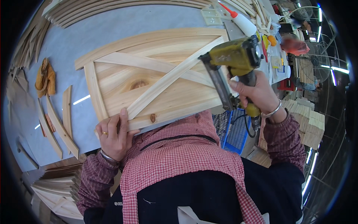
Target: Assembling decorative wooden panels by gluing and nailing cross-braces onto baseboards.
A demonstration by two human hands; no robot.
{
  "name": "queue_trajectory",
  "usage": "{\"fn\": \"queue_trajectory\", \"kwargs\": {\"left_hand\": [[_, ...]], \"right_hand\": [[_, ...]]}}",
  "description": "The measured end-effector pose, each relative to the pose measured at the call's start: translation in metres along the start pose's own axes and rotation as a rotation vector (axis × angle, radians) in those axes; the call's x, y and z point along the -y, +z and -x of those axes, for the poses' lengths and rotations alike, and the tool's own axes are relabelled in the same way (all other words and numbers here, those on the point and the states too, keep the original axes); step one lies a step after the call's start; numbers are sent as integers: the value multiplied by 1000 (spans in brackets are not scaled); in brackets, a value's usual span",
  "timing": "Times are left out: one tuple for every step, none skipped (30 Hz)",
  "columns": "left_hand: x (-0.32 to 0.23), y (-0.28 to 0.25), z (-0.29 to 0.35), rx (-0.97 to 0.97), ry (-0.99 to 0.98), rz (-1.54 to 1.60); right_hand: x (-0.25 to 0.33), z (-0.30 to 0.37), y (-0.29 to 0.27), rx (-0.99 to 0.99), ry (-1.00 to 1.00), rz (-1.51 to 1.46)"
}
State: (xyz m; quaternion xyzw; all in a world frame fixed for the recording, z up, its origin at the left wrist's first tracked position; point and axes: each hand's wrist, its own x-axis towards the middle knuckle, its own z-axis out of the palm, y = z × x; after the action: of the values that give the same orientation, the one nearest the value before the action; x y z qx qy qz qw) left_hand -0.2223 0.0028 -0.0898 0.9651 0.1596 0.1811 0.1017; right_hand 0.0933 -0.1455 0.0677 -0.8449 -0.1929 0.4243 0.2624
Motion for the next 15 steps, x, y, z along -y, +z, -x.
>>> {"fn": "queue_trajectory", "kwargs": {"left_hand": [[1,1,1,-7,4,-1],[2,3,1,-16,8,-2],[3,4,2,-17,7,-3],[3,4,2,-24,12,5],[3,4,2,-30,16,13],[3,4,3,-35,19,22],[3,4,3,-33,12,22],[4,4,3,-43,18,33],[4,4,4,-50,21,41],[4,4,5,-56,22,48],[5,3,6,-44,7,39],[5,3,6,-46,6,40],[4,3,6,-47,4,40],[4,3,5,-49,6,44],[4,3,6,-38,-5,37]], "right_hand": [[2,1,10,35,-6,-14],[2,2,16,35,-8,-13],[1,2,23,50,-16,-3],[2,3,28,68,-24,11],[3,4,31,87,-31,24],[2,4,34,92,-31,28],[1,4,36,89,-28,32],[0,4,38,87,-24,37],[-1,4,40,92,-21,41],[0,6,42,106,-21,43],[2,10,44,93,12,83],[4,16,47,80,44,122],[6,21,52,68,74,160],[10,26,59,85,74,160],[14,31,68,131,20,141]]}}
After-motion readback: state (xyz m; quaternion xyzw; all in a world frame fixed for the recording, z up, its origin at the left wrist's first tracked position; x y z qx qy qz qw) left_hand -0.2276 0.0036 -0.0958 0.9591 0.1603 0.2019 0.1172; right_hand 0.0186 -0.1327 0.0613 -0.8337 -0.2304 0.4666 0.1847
